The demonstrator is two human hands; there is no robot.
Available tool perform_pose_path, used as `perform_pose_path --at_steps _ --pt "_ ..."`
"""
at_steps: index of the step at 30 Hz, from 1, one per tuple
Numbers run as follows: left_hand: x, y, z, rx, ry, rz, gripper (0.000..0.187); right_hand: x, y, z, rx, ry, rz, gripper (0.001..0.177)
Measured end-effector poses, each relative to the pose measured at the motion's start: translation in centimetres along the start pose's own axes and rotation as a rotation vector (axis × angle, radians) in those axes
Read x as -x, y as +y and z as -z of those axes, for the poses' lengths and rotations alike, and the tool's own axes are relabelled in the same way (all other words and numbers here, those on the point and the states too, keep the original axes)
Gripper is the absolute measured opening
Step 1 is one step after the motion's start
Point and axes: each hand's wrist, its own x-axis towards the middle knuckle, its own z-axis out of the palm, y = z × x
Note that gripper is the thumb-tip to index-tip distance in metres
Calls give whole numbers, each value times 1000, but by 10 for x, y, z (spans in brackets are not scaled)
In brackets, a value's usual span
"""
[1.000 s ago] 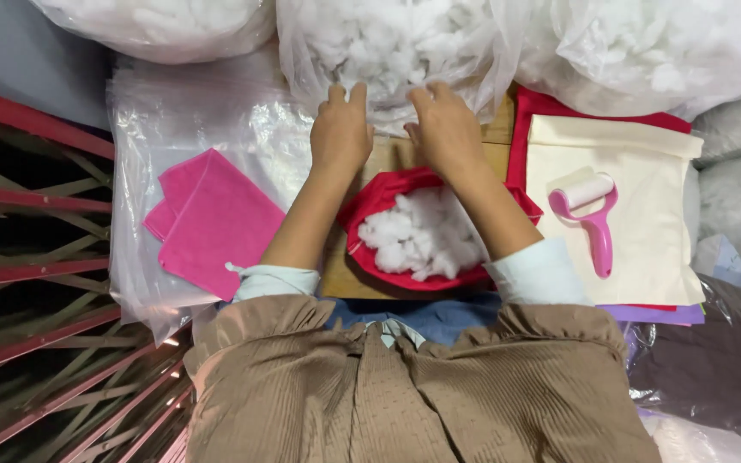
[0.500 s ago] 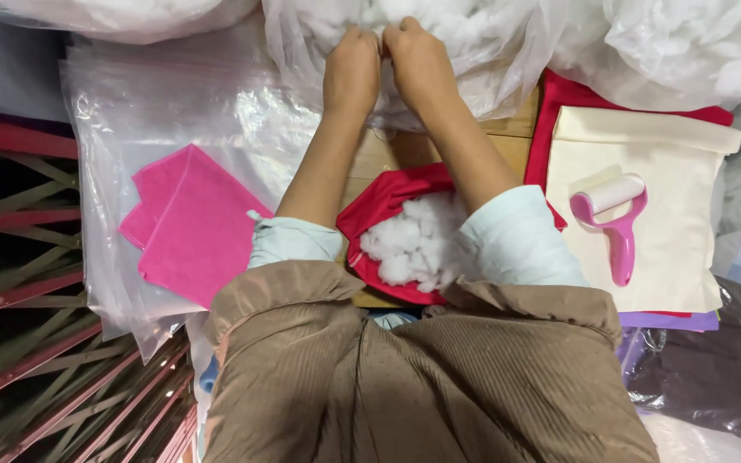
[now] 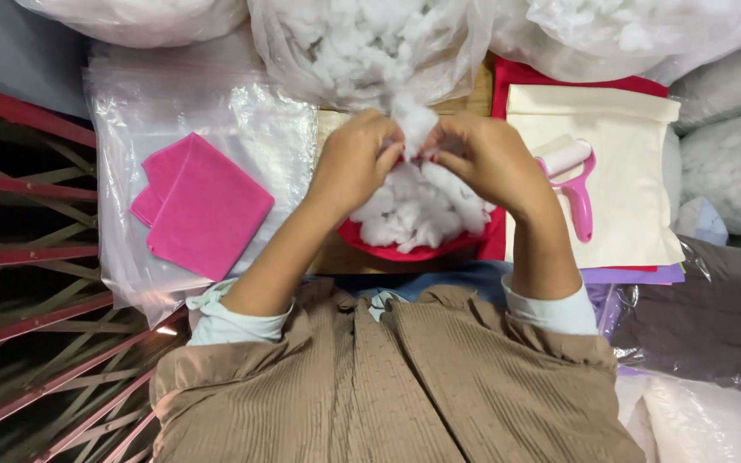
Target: Stuffing a red pillow cover with white fiberfill material until it is full.
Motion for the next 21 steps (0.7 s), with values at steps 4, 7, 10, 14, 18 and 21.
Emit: perform_pose_path --at_steps 4,7,10,14,18,21 --pt "41 -9 -53 -80 -112 60 11 38 35 -48 -16 -63 -57 16" --pt "54 -35 -86 -192 -178 149 23 42 70 -82 151 -138 -177 21" --pt "67 -32 -95 -265 -138 126 33 50 87 -92 105 -83 -233 20" --pt "57 -13 -102 -258 -53 39 49 41 84 -106 102 32 -222 35" --pt "42 -36 -136 -382 -13 -99 47 23 118 -155 162 -23 -171 28" --pt "43 -63 -158 -450 -99 -63 9 32 107 -117 24 -12 -192 23"
